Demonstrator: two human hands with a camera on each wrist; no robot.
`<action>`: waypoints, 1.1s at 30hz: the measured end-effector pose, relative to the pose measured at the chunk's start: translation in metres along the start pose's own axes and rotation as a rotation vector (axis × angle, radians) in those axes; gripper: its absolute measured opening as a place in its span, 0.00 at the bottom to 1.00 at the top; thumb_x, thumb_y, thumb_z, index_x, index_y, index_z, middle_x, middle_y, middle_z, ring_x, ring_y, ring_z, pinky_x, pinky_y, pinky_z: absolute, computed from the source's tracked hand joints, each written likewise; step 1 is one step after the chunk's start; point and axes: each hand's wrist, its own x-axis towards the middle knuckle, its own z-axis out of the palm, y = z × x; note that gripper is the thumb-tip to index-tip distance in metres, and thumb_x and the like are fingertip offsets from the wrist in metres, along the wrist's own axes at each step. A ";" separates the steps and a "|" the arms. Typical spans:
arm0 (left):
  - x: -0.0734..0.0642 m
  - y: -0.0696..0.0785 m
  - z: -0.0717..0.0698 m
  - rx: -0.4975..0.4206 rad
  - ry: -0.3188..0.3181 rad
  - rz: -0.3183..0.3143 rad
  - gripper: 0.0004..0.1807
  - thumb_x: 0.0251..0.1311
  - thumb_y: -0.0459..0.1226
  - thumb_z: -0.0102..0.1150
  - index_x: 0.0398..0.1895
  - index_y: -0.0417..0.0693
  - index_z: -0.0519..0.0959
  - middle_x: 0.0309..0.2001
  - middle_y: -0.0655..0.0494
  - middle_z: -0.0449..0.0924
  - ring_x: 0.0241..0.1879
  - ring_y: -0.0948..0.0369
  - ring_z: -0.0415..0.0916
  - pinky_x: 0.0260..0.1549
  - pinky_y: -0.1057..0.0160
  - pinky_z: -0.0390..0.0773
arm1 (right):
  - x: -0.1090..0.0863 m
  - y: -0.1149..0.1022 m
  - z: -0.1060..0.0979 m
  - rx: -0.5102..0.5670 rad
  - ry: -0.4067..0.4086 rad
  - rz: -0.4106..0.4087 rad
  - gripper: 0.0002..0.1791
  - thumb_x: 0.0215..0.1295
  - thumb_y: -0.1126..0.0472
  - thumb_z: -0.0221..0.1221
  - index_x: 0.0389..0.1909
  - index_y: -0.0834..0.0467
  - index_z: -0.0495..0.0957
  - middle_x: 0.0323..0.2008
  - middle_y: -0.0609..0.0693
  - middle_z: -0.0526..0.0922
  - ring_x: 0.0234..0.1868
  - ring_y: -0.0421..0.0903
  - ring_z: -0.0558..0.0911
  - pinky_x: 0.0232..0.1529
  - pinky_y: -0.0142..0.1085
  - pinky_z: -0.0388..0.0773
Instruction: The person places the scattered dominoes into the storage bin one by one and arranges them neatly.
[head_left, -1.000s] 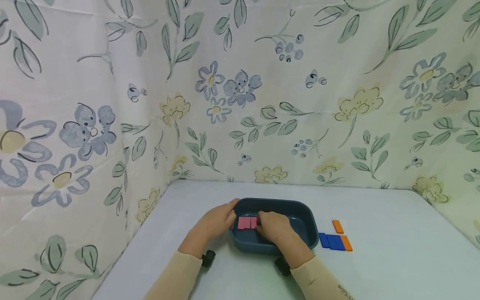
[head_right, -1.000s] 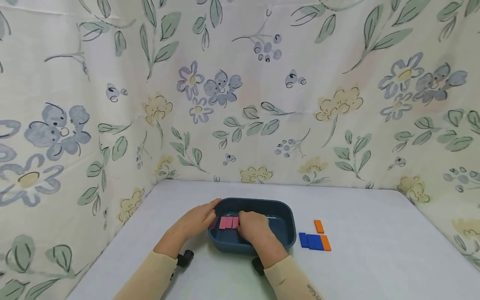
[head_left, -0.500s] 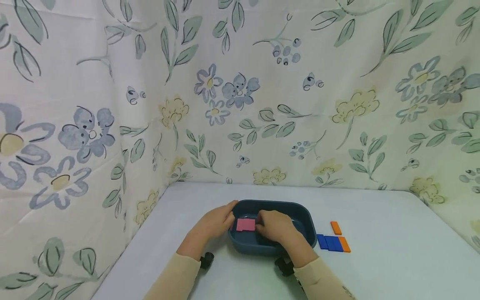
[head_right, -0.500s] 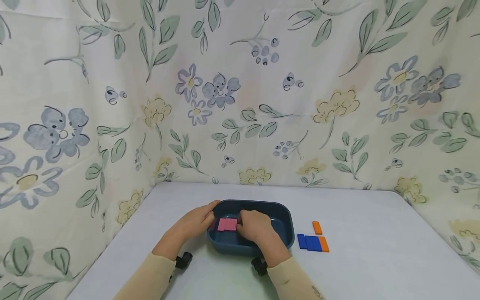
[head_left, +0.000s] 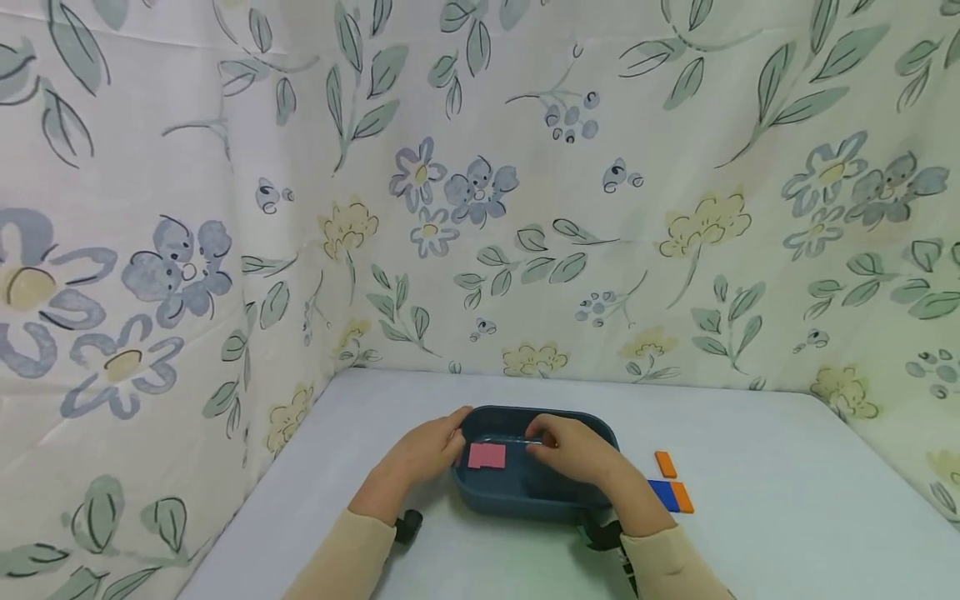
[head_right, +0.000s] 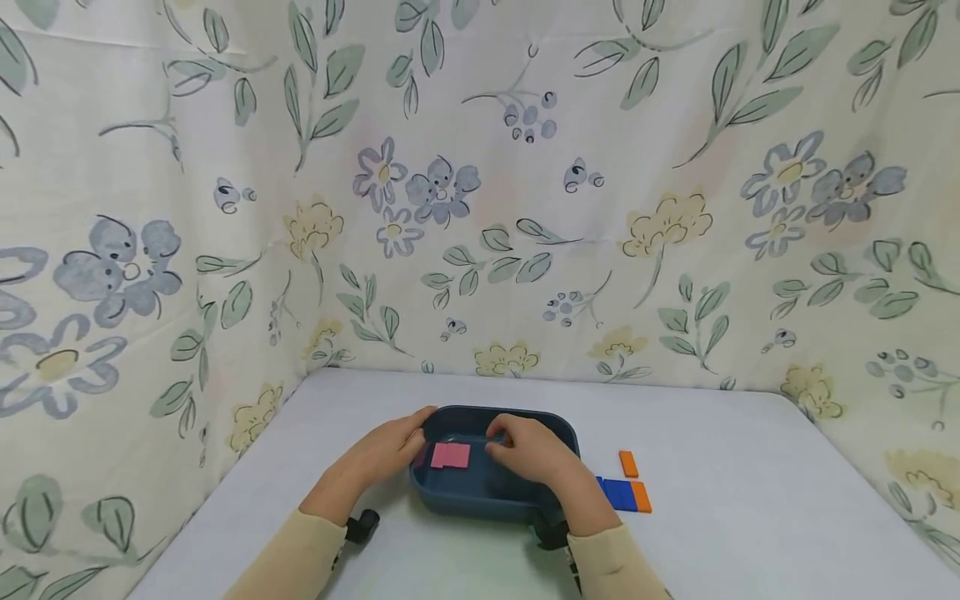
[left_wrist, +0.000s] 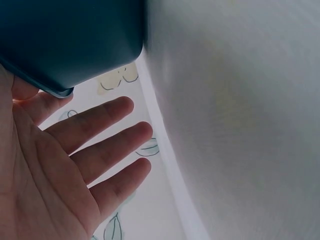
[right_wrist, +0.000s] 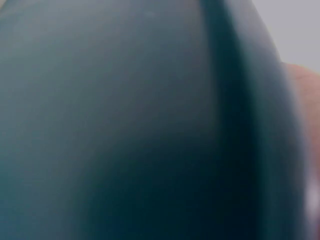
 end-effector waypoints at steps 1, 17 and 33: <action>0.000 0.000 0.000 -0.002 -0.003 -0.001 0.32 0.69 0.41 0.40 0.77 0.49 0.61 0.36 0.59 0.76 0.47 0.58 0.71 0.57 0.50 0.72 | -0.001 0.000 -0.001 0.014 0.000 -0.005 0.14 0.70 0.55 0.61 0.51 0.56 0.79 0.27 0.43 0.74 0.24 0.41 0.72 0.27 0.36 0.70; 0.004 -0.002 0.011 -0.003 0.009 0.019 0.32 0.70 0.41 0.39 0.78 0.52 0.60 0.51 0.57 0.77 0.47 0.60 0.71 0.55 0.52 0.72 | -0.020 0.012 -0.030 0.101 0.085 -0.050 0.15 0.72 0.53 0.59 0.57 0.50 0.79 0.29 0.43 0.75 0.30 0.43 0.74 0.32 0.36 0.73; 0.001 0.000 0.002 -0.018 0.007 -0.028 0.32 0.70 0.42 0.40 0.78 0.52 0.61 0.56 0.56 0.77 0.48 0.58 0.70 0.60 0.49 0.71 | -0.072 0.096 -0.078 0.198 0.109 0.147 0.27 0.72 0.49 0.58 0.67 0.57 0.73 0.38 0.57 0.76 0.33 0.52 0.73 0.29 0.38 0.72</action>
